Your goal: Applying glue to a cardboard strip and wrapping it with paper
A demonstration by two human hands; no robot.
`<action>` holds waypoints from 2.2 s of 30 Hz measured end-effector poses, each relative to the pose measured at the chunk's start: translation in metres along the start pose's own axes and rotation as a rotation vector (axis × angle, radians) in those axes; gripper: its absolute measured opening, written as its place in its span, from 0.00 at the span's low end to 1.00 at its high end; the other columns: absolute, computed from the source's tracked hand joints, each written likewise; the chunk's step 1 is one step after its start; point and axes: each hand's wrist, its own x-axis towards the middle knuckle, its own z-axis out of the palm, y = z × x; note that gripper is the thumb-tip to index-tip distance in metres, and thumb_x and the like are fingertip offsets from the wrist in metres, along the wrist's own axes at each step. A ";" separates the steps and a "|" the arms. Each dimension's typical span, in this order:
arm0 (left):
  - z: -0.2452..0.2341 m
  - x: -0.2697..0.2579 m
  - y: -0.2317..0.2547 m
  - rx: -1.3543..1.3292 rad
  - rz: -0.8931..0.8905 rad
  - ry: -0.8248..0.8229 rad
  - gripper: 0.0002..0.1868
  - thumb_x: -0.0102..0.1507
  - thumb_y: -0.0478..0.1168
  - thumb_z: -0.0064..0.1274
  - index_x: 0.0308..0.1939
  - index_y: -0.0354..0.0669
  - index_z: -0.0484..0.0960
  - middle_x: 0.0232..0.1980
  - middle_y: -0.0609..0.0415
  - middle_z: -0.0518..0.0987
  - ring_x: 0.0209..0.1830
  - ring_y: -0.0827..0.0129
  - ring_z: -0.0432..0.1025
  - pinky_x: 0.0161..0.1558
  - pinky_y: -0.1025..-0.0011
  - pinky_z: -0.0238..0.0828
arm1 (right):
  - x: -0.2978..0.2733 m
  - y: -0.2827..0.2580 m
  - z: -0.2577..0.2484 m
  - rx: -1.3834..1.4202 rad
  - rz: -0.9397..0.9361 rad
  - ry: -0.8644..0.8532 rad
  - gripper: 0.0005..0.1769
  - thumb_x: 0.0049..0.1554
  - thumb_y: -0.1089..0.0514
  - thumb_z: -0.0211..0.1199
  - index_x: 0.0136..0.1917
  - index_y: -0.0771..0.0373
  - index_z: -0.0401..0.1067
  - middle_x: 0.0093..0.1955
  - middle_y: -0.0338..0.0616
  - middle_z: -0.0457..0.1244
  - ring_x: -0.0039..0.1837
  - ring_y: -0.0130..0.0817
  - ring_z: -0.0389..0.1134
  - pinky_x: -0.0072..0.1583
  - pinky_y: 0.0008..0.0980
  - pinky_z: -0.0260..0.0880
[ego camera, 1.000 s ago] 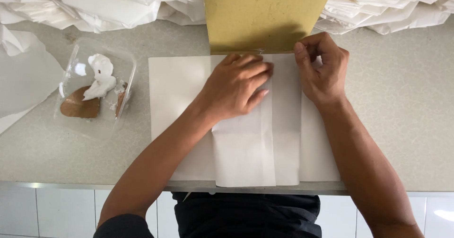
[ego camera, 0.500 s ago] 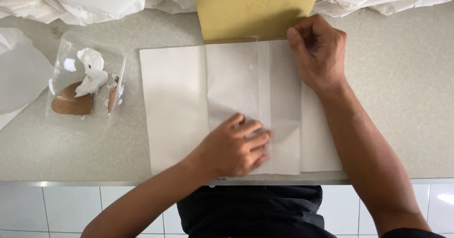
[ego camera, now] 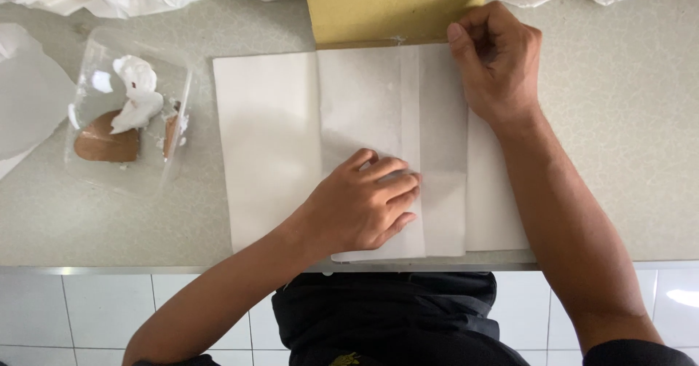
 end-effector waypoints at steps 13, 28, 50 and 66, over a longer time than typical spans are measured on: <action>0.001 -0.013 0.027 -0.449 0.193 -0.094 0.25 0.71 0.53 0.40 0.31 0.41 0.83 0.36 0.52 0.81 0.36 0.59 0.75 0.41 0.62 0.70 | 0.002 -0.006 0.000 0.035 0.007 -0.019 0.07 0.70 0.66 0.62 0.49 0.66 0.68 0.37 0.37 0.58 0.38 0.26 0.53 0.41 0.26 0.55; -0.003 -0.010 0.006 -0.427 0.081 0.015 0.24 0.71 0.54 0.41 0.42 0.39 0.86 0.48 0.48 0.84 0.51 0.53 0.77 0.50 0.54 0.72 | 0.002 -0.018 0.001 -0.088 -0.092 -0.118 0.13 0.59 0.68 0.79 0.49 0.67 0.73 0.37 0.42 0.61 0.38 0.29 0.58 0.41 0.27 0.61; -0.026 -0.048 -0.057 0.183 -0.171 0.236 0.06 0.66 0.39 0.60 0.39 0.40 0.87 0.39 0.55 0.88 0.43 0.63 0.82 0.44 0.67 0.70 | 0.002 -0.013 0.003 -0.135 -0.062 -0.133 0.15 0.58 0.65 0.81 0.50 0.65 0.74 0.39 0.41 0.62 0.40 0.29 0.60 0.43 0.27 0.64; -0.025 -0.051 -0.068 0.023 -0.179 0.347 0.12 0.68 0.39 0.54 0.31 0.42 0.88 0.36 0.54 0.87 0.38 0.66 0.82 0.44 0.65 0.78 | 0.003 -0.016 0.002 -0.112 -0.055 -0.152 0.13 0.58 0.65 0.79 0.50 0.65 0.75 0.38 0.41 0.61 0.40 0.29 0.59 0.43 0.27 0.63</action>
